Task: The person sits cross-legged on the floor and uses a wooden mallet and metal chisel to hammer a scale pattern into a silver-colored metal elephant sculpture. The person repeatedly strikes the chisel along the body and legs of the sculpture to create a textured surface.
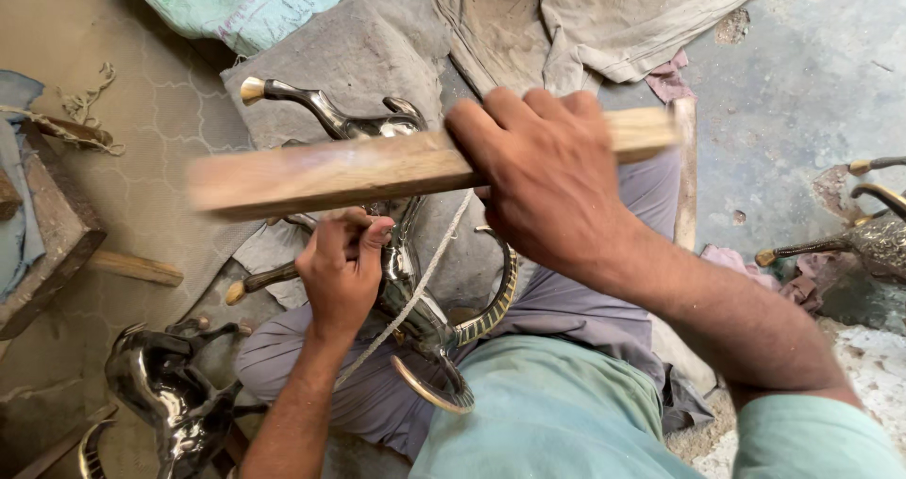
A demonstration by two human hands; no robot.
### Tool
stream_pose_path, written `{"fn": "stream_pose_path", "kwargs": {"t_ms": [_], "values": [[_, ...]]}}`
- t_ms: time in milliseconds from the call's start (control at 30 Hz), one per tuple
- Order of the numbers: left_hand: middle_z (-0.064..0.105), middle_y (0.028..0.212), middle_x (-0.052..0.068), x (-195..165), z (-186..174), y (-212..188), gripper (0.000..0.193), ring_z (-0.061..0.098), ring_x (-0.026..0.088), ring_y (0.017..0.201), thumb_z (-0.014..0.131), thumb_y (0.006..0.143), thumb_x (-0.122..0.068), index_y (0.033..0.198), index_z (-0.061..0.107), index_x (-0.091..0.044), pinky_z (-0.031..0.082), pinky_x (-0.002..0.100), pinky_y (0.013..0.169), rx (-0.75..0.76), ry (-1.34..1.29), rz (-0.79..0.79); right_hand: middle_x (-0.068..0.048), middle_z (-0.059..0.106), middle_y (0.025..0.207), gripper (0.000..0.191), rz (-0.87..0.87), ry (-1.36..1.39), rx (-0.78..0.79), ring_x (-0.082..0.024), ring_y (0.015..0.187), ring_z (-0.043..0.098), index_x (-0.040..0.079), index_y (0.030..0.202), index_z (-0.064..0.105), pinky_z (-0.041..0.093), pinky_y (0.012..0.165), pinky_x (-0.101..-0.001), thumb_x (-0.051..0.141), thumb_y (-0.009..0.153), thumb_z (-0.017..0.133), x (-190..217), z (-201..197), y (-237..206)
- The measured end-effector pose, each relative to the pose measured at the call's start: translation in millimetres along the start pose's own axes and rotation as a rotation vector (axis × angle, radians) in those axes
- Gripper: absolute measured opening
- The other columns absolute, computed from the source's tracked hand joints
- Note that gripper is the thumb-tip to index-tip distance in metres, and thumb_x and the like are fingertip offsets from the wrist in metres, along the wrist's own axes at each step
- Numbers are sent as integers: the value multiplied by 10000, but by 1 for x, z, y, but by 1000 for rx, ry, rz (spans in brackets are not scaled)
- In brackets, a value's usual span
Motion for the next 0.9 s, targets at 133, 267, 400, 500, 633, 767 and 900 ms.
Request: {"fn": "stream_pose_path", "kwargs": {"t_ms": [133,267,400,500,633,767,900], "values": [[734,801,97,4,3,-10,245,748,183,693,752,1000,-185,1055,615,11,580,329,596,-61,130,-22,-103,575,773,138,-62,-161,88,-278,664,546,76,1010,605,379,705,-463,145,978,719,8,-9,-6],[759,1013,184,-1,-14,27,185,744,211,760,667,998,-79,1166,640,-5,613,344,662,-47,189,157,-132,649,931,344,206,278,-60,-326,842,625,63,1123,583,429,725,-451,11,800,689,-4,1,-55],[767,951,183,-13,-11,77,317,774,278,828,747,932,-157,1186,606,-29,605,368,664,530,42,90,-129,671,854,322,840,743,10,-262,787,634,45,1110,551,536,754,-377,36,826,702,-11,57,-102],[728,989,224,-30,5,95,389,709,406,907,773,870,-181,1207,617,-65,567,460,718,770,106,351,-93,679,862,389,942,835,-17,-192,809,635,55,1119,562,532,768,-345,9,766,718,-8,81,-132],[715,861,188,-41,18,104,348,687,419,883,758,876,-253,1153,613,-99,528,532,704,1020,356,274,-74,681,864,430,993,835,37,-180,818,640,61,1152,559,523,778,-339,-7,758,715,-5,86,-142],[724,846,174,-42,24,107,339,686,419,883,735,886,-236,1169,601,-105,521,540,702,1093,411,254,-88,642,911,389,930,1037,-159,-183,861,611,44,1141,559,515,787,-347,-16,795,728,1,84,-131],[738,858,130,-42,33,106,293,714,378,847,701,864,-167,1150,646,-133,543,513,698,1153,418,365,-90,632,898,421,827,581,-84,-179,849,610,49,1171,584,502,766,-353,-57,771,665,13,81,-126]]}}
Point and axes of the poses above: each hand's wrist, its own y-axis towards the middle knuckle, its own z-axis out of the palm, x = y × z, the point moved 1 cm from there along y, towards the middle knuckle
